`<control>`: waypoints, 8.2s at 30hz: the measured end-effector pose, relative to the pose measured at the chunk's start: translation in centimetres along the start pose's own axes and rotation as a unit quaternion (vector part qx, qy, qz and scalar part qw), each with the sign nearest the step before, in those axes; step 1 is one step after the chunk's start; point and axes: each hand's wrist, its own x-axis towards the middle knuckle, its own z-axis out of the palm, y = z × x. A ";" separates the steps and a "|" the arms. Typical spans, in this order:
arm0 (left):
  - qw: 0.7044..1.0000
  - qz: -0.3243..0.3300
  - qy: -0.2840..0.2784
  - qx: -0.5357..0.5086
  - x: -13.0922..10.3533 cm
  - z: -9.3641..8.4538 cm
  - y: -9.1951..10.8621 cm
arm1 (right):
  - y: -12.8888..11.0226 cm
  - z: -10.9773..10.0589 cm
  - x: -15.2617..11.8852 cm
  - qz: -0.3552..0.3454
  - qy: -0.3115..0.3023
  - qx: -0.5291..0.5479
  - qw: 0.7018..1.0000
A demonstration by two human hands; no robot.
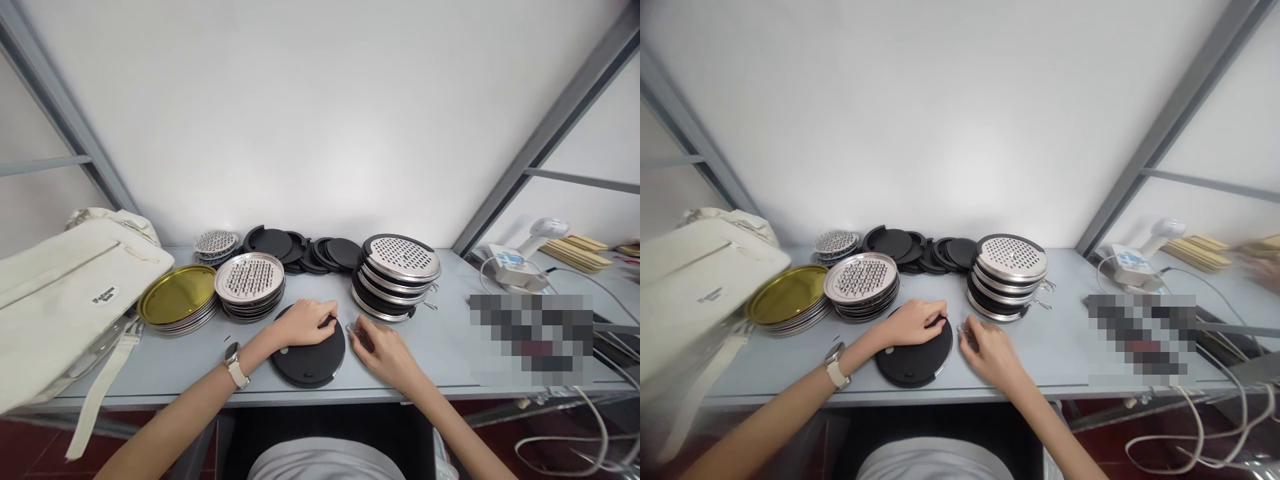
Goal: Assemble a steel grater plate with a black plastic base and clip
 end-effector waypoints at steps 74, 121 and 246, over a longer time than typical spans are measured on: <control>0.991 0.022 0.018 0.134 -0.4 -0.3 -0.9 | 0.3 0.7 3.3 0.061 0.074 0.358 0.929; 0.992 0.057 0.022 0.109 -0.3 -0.4 -0.9 | -0.6 1.0 3.8 0.001 -0.022 0.198 0.980; 0.989 0.111 0.035 -0.087 0.5 -0.5 -0.9 | -0.4 0.3 3.0 0.001 -0.084 0.229 0.970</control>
